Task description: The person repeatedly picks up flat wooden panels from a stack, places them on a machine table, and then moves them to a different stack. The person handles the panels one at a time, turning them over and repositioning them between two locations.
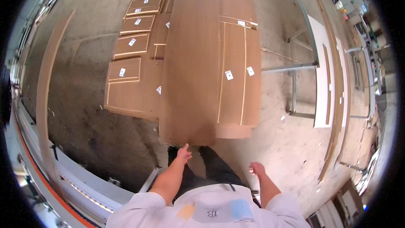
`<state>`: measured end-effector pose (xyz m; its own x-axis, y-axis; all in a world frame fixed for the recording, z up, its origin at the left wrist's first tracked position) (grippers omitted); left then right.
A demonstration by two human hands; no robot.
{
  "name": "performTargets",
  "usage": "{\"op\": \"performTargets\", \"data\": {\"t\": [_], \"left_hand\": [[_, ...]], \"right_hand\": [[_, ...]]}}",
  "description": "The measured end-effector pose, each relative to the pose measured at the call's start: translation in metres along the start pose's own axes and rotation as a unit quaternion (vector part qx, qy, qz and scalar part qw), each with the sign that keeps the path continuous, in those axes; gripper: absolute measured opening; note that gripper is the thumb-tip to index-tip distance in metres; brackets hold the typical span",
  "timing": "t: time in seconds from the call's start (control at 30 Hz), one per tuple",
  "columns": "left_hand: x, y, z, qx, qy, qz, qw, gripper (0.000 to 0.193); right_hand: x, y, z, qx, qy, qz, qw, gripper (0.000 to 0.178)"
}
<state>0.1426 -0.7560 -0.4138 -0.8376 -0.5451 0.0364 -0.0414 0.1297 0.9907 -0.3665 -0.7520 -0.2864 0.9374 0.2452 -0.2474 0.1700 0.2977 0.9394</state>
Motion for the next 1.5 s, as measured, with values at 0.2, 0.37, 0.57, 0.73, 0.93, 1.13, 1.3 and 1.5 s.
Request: {"op": "performTargets", "data": {"t": [0.2,0.37,0.57,0.73,0.93,1.13,1.3,1.5], "left_hand": [[0.052,-0.015,-0.030,0.093,0.291,-0.025,0.952,0.055],[0.035,0.028,-0.026,0.153,0.264,-0.024,0.952,0.044],[-0.002,0.129,-0.024,0.242,0.269,-0.097,0.927,0.040],[-0.054,0.211,0.020,0.268,0.266,-0.130,0.917,0.040],[-0.132,0.315,0.125,0.333,0.261,-0.161,0.892,0.038],[-0.217,0.403,0.294,0.329,0.194,-0.306,0.872,0.038],[-0.269,0.485,0.448,0.255,0.236,-0.404,0.846,0.040],[-0.320,0.548,0.612,0.253,0.343,-0.558,0.712,0.043]], "right_hand": [[0.011,0.031,0.026,0.010,0.152,0.073,0.986,0.040],[0.020,0.037,0.082,-0.060,0.160,0.102,0.980,0.041],[0.027,0.027,0.129,-0.109,0.176,0.108,0.972,0.043],[0.056,0.041,0.158,-0.199,0.281,0.138,0.929,0.044],[0.115,0.065,0.203,-0.310,0.364,0.162,0.863,0.037],[0.157,0.117,0.240,-0.308,0.182,0.208,0.910,0.050],[0.175,0.134,0.217,-0.260,0.160,0.222,0.926,0.059],[0.187,0.137,0.181,-0.196,0.196,0.242,0.930,0.069]]}}
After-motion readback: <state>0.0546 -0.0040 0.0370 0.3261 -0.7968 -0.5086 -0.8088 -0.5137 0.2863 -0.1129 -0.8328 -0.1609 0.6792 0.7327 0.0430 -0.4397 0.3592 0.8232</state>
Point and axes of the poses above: each hand's wrist, its own y-axis away from the middle knuckle, its own x-axis out of the palm, z = x × y, the point moved 7 cm from there along -y, towards the middle knuckle, and after that the axes turned 2 degrees about -y, right-handed, at the moved point
